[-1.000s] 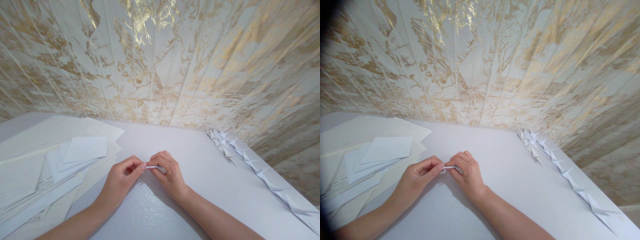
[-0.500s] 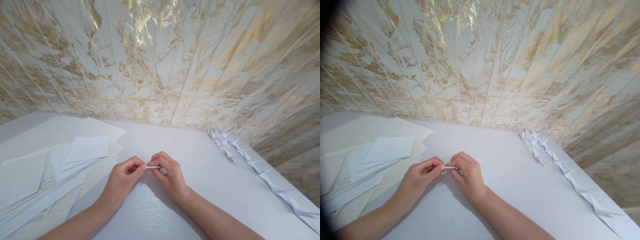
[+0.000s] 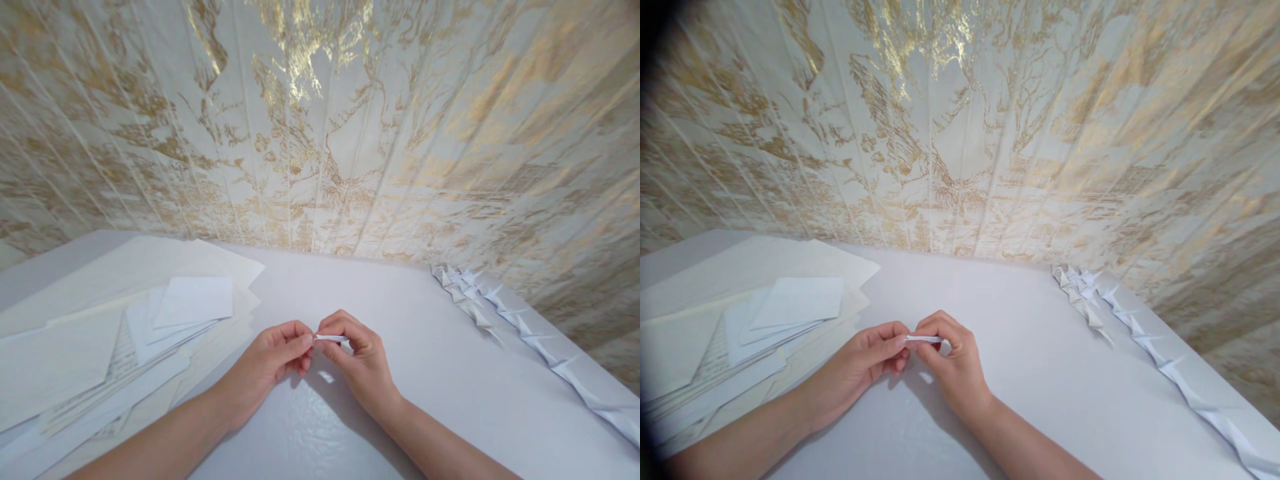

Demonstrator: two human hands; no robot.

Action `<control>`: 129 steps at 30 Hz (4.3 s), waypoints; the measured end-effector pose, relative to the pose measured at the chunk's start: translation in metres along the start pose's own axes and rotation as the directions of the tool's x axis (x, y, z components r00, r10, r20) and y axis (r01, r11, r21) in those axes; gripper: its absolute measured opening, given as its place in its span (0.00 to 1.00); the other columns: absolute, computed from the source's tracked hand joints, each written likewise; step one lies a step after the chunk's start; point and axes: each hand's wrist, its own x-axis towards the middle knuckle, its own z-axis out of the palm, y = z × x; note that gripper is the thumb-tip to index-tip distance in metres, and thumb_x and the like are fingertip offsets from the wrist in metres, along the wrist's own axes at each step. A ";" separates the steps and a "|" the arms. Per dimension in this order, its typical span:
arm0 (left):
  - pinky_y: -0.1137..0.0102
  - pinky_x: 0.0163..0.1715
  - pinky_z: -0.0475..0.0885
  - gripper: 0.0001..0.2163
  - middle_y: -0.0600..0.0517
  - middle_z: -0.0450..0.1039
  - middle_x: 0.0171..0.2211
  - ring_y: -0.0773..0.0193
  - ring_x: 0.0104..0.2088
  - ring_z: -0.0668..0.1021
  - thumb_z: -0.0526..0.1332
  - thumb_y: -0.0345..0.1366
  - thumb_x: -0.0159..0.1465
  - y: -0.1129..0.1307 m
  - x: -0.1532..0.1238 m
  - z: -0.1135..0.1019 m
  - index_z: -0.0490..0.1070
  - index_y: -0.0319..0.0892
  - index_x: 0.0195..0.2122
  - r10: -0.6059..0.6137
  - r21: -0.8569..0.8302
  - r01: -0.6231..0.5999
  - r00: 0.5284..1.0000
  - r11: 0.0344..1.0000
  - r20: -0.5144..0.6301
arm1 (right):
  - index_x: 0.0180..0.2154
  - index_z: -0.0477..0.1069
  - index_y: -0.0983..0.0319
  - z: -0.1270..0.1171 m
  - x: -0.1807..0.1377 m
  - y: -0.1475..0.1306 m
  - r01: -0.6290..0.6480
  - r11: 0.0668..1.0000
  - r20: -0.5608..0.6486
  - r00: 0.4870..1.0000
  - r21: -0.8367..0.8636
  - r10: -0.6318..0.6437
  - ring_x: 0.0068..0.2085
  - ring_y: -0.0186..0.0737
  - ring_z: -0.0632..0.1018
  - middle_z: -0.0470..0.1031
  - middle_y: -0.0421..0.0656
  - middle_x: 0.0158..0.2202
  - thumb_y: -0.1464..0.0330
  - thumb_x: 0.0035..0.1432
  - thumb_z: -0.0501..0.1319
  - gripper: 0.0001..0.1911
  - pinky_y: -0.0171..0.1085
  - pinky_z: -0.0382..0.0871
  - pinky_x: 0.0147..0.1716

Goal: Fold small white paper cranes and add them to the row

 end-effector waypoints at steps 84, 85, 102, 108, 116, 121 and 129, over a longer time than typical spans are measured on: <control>0.72 0.30 0.65 0.09 0.56 0.72 0.24 0.63 0.26 0.74 0.57 0.38 0.64 -0.002 -0.013 0.011 0.67 0.45 0.26 0.418 0.786 -0.202 0.905 0.585 -0.078 | 0.25 0.72 0.64 0.026 -0.011 -0.007 -0.434 0.785 -0.020 0.870 0.443 0.493 0.28 0.34 0.64 0.67 0.38 0.23 0.56 0.48 0.70 0.18 0.34 0.57 0.31; 0.72 0.30 0.65 0.10 0.56 0.71 0.24 0.63 0.26 0.73 0.57 0.39 0.65 -0.002 -0.013 0.012 0.67 0.45 0.26 0.391 0.765 -0.187 0.916 0.616 -0.090 | 0.25 0.72 0.64 0.026 -0.011 -0.008 -0.432 0.776 -0.013 0.870 0.460 0.493 0.28 0.34 0.64 0.67 0.38 0.23 0.56 0.48 0.70 0.18 0.34 0.57 0.31; 0.73 0.30 0.63 0.11 0.58 0.66 0.23 0.65 0.26 0.70 0.55 0.40 0.65 -0.004 -0.011 0.010 0.66 0.44 0.26 0.382 0.722 -0.208 0.920 0.659 -0.084 | 0.25 0.70 0.63 0.025 -0.011 -0.003 -0.388 0.804 -0.007 0.899 0.450 0.438 0.29 0.35 0.63 0.65 0.38 0.24 0.56 0.52 0.68 0.18 0.36 0.57 0.34; 0.73 0.28 0.62 0.14 0.59 0.65 0.23 0.65 0.26 0.68 0.56 0.47 0.64 -0.003 -0.007 0.010 0.67 0.44 0.27 0.292 0.691 -0.124 0.948 0.712 -0.130 | 0.28 0.72 0.64 0.023 -0.007 -0.001 -0.375 0.831 0.001 0.912 0.410 0.411 0.31 0.37 0.67 0.70 0.40 0.27 0.54 0.54 0.67 0.19 0.37 0.60 0.37; 0.73 0.28 0.62 0.14 0.59 0.63 0.22 0.65 0.26 0.68 0.57 0.47 0.63 -0.003 0.000 -0.004 0.65 0.44 0.26 0.333 0.638 -0.140 0.923 0.757 -0.193 | 0.24 0.63 0.62 0.014 0.003 0.010 -0.416 0.893 0.078 0.909 0.173 0.409 0.19 0.29 0.62 0.64 0.34 0.17 0.49 0.51 0.66 0.24 0.31 0.53 0.21; 0.73 0.28 0.63 0.13 0.60 0.63 0.22 0.65 0.25 0.69 0.57 0.48 0.63 -0.005 0.003 -0.008 0.65 0.44 0.28 0.292 0.564 -0.148 0.940 0.812 -0.175 | 0.25 0.63 0.62 0.014 0.003 0.009 -0.424 0.863 0.144 0.906 0.277 0.398 0.16 0.29 0.65 0.70 0.38 0.16 0.46 0.52 0.64 0.26 0.30 0.57 0.18; 0.73 0.24 0.60 0.16 0.60 0.63 0.17 0.67 0.21 0.65 0.58 0.49 0.61 -0.010 0.006 -0.012 0.61 0.44 0.23 0.258 0.600 -0.100 0.949 0.794 -0.184 | 0.33 0.63 0.61 0.018 -0.002 0.014 -0.363 0.872 0.160 0.931 0.328 0.327 0.18 0.29 0.67 0.70 0.35 0.18 0.50 0.57 0.63 0.22 0.30 0.59 0.20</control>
